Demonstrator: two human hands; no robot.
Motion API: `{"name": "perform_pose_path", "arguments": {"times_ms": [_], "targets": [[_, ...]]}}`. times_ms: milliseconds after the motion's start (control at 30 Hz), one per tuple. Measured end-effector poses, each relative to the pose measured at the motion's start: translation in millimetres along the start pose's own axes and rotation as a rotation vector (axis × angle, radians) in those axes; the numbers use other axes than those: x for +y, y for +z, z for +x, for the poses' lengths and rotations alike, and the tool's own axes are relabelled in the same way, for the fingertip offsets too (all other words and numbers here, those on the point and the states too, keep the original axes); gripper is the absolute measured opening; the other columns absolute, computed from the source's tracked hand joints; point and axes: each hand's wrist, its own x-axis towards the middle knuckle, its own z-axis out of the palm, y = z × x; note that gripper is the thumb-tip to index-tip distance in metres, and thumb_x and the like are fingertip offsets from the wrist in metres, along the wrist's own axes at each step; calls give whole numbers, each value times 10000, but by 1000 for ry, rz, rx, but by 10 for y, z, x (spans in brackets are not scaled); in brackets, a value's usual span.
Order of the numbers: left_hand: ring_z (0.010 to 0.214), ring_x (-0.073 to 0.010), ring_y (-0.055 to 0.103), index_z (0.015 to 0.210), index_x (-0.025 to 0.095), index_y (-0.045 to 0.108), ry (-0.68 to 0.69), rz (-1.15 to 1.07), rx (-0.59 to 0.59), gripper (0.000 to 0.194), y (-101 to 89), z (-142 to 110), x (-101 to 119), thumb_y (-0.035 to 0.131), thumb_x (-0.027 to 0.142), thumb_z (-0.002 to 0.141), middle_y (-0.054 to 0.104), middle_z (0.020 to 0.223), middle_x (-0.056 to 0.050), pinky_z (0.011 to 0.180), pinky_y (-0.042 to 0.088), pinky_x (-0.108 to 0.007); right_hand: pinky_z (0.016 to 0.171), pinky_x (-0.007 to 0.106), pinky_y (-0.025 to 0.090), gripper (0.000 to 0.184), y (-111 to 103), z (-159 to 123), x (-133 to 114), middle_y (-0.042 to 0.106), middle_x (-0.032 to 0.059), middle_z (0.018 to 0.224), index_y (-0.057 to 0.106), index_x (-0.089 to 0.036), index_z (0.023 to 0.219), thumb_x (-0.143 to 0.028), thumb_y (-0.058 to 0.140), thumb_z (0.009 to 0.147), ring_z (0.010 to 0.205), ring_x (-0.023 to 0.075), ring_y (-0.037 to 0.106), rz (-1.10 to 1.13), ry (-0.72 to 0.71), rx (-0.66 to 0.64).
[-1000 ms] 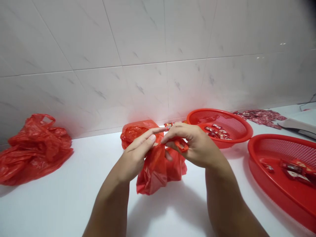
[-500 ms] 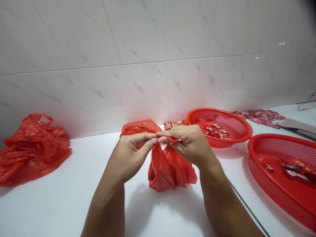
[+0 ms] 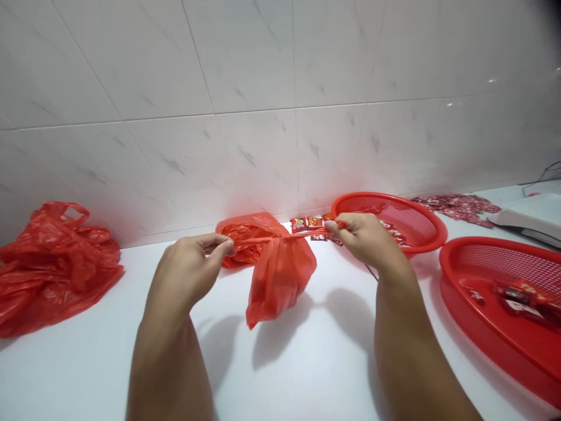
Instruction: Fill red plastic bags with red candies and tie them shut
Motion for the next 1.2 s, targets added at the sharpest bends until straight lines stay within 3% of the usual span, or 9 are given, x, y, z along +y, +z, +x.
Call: {"name": "perform_pose_path", "arguments": {"times_ms": [167, 300, 433, 567, 667, 833, 933, 1033, 1200], "targets": [[985, -277, 778, 962, 334, 830, -22, -71, -56, 285, -2, 67, -68, 659, 541, 867, 841, 1008, -4, 749, 589, -331, 586, 281, 340, 513, -74, 36, 289, 662, 19, 640, 636, -191, 628, -528, 549, 1005, 608, 151, 561, -79, 161, 21], [950, -250, 774, 948, 292, 797, 83, -208, -54, 268, 51, -45, 122, 657, 513, 888, 828, 990, -9, 737, 594, -309, 569, 253, 412, 521, 78, 12, -42, 668, 17, 617, 651, -185, 712, -605, 552, 1005, 592, 148, 613, 290, 115, 72], [856, -221, 750, 929, 270, 779, 253, -220, -37, 262, 90, -186, 299, 633, 487, 935, 809, 938, -10, 730, 583, -308, 611, 233, 531, 542, 413, -41, -529, 741, 35, 762, 685, -177, 866, -676, 527, 1008, 680, 146, 709, 757, -14, -379], [721, -181, 710, 915, 272, 763, 310, -217, -86, 231, 84, -282, 369, 635, 460, 958, 787, 881, 4, 631, 558, -271, 640, 214, 510, 533, 656, -77, -741, 736, 17, 792, 647, -179, 741, -644, 587, 995, 712, 118, 673, 716, -74, -708], [956, -222, 746, 1102, 287, 742, 332, -295, -127, 248, 82, -313, 359, 639, 474, 975, 787, 1093, -29, 773, 600, -284, 629, 221, 479, 534, 629, -81, -727, 656, -12, 713, 583, -182, 680, -615, 616, 990, 677, 108, 602, 676, -104, -663], [1457, -343, 528, 1630, 360, 357, 354, -513, -186, 819, 77, -368, 319, 710, 567, 920, 515, 1606, -123, 1041, 576, -396, 628, 222, 463, 472, 369, -132, -714, 619, -24, 699, 607, -177, 722, -562, 654, 993, 655, 97, 560, 831, -224, -600], [1224, -354, 697, 1495, 316, 552, 369, -566, -458, 813, 60, -422, 345, 852, 544, 775, 714, 1339, -134, 871, 633, -365, 639, 221, 481, 438, 284, -189, -764, 636, -17, 718, 625, -178, 742, -526, 652, 1007, 664, 98, 580, 951, -279, -558], [796, -233, 743, 1093, 283, 709, 354, -478, -694, 297, 59, -462, 420, 786, 366, 819, 766, 891, -19, 629, 587, -284, 702, 258, 529, 456, 265, -233, -823, 627, 5, 747, 596, -182, 716, -523, 630, 1018, 717, 124, 613, 1055, -312, -500], [681, -158, 655, 719, 238, 604, 415, -272, -558, 154, 46, -469, 482, 544, 144, 826, 702, 733, 33, 584, 484, -236, 725, 298, 566, 452, 308, -225, -862, 647, 29, 795, 599, -188, 712, -562, 747, 916, 719, 141, 627, 1129, -316, -483]]}}
